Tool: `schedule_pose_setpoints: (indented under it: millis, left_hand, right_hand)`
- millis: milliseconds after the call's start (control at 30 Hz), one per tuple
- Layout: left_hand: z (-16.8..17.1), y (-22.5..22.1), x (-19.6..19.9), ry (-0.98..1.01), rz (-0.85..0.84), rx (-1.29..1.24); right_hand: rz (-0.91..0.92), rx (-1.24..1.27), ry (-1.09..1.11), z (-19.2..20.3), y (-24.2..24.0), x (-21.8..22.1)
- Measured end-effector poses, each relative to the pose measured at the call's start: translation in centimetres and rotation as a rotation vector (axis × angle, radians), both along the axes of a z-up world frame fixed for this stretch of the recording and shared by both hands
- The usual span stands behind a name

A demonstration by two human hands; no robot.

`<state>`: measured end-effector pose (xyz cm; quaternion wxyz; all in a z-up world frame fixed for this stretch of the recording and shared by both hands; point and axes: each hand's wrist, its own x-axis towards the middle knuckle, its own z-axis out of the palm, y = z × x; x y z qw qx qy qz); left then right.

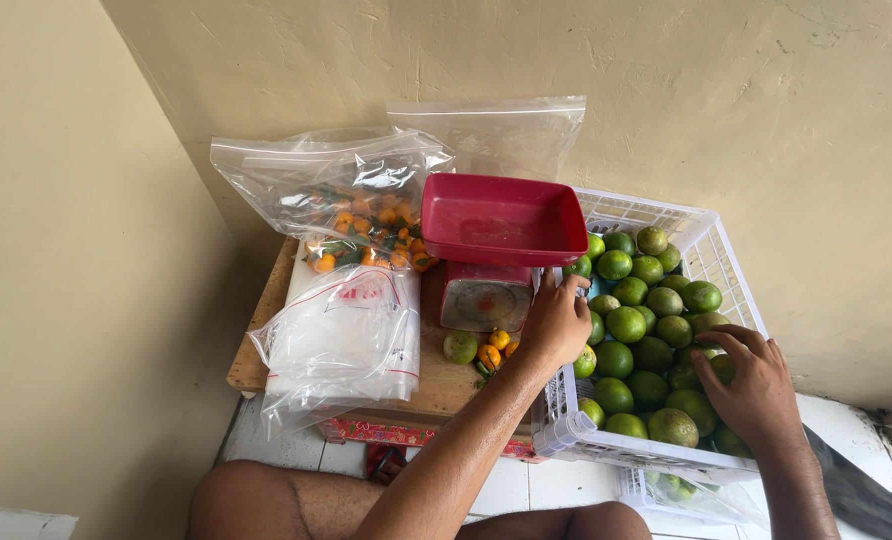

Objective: Weighing limes by placing them one by one into a bowl on a scale and preparing them for packing.

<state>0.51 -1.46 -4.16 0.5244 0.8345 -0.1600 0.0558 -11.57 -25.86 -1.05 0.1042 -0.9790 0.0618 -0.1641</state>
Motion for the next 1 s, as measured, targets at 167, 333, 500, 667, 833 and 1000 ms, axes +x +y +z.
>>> schedule_pose_setpoints:
  millis: [167,333,500,667,833,1000]
  left_hand:
    - [0.0,0.0,0.0,-0.003,-0.002,0.007]
    - [-0.2,-0.1,0.1,0.001,0.002,0.022]
    - [-0.3,-0.1,0.3,0.003,-0.002,0.023]
    - [0.2,0.0,0.0,0.056,-0.013,0.038]
    - [-0.3,-0.2,0.2,0.020,-0.003,0.035]
    - [-0.7,-0.2,0.5,-0.007,-0.001,0.025]
  right_hand:
    - [0.011,-0.014,-0.018,-0.3,-0.2,0.1]
    - [0.016,-0.012,-0.034,-0.4,-0.3,0.1]
    - [0.051,0.004,-0.070,-0.3,-0.2,0.0]
    - [0.087,-0.011,-0.048,0.3,0.3,-0.2]
    - [0.038,-0.050,0.069,0.7,0.9,-0.3]
    - [0.022,-0.054,0.077,0.7,1.1,-0.3]
